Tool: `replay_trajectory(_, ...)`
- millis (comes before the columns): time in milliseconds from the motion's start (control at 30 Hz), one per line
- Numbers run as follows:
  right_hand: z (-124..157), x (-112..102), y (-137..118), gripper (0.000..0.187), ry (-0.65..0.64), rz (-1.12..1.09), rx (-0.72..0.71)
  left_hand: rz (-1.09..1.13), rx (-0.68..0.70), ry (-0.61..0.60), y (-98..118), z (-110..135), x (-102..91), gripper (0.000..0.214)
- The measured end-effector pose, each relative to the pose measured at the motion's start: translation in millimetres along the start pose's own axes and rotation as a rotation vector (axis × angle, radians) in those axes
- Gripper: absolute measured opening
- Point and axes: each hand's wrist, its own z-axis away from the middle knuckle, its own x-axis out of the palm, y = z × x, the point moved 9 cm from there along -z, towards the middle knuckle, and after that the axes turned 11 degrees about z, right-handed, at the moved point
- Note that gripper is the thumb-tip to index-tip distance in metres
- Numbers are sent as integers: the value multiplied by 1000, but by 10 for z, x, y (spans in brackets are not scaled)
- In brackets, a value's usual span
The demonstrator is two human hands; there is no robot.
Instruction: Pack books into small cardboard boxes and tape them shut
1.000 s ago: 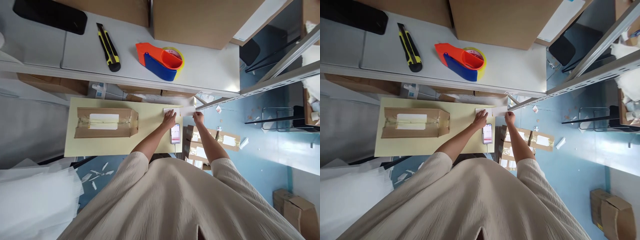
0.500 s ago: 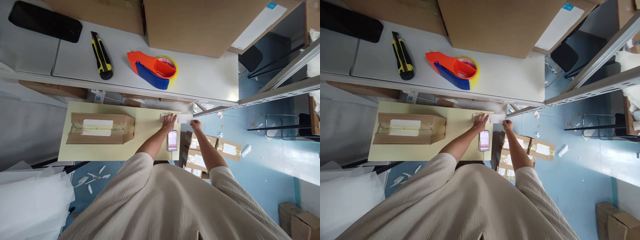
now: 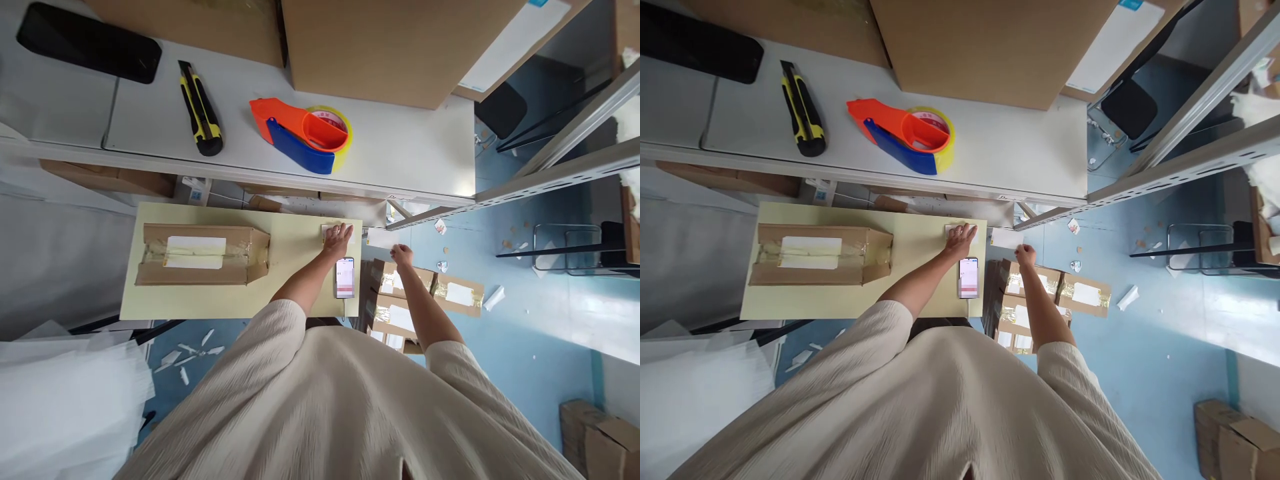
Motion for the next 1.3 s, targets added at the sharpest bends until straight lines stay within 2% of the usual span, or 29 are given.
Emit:
replay_trajectory(67,100,-92,62,35,-6,-100,62,55,1,38,33,23,-54,93)
replay_trajectory(167,289,-59,3,45,-89,-215,53,208,27,179,105,113,-242,69)
replay_trajectory(233,425,24,-101,52,-142,-250,15,415,37,281,107,217,-391,44)
replay_trajectory(333,633,222,-315,60,-230,-257,-67,833,1,315,-3,415,-525,15)
replay_trajectory(433,839,464,-548,65,-326,-247,-143,1097,12,343,-134,702,-729,14)
replay_trajectory(567,1130,739,-903,65,-425,-195,-274,1160,-7,401,-335,1190,-1102,25)
replay_trajectory(633,1314,788,-1129,61,-375,-110,-384,1177,-16,417,-411,1445,-1290,27)
replay_trajectory(700,1583,772,-1417,55,-222,-21,-535,1204,-2,450,-469,1701,-1487,30)
replay_trajectory(767,1989,808,-1737,47,-83,26,-696,1234,28,499,-523,1957,-1681,32)
replay_trajectory(867,2745,1204,-2168,34,-197,36,-897,1287,77,554,-622,2326,-1921,36)
replay_trajectory(933,3228,1483,-2399,33,-266,35,-998,1325,107,565,-713,2566,-2053,40)
replay_trajectory(1000,3617,1716,-2572,33,-280,45,-1072,1368,136,562,-831,2805,-2175,44)
replay_trajectory(1100,4010,2030,-2715,36,-298,59,-1117,1421,162,559,-1078,3155,-2350,44)
replay_trajectory(1300,4495,2633,-2757,36,-388,73,-1068,1459,137,544,-1707,3662,-2566,38)
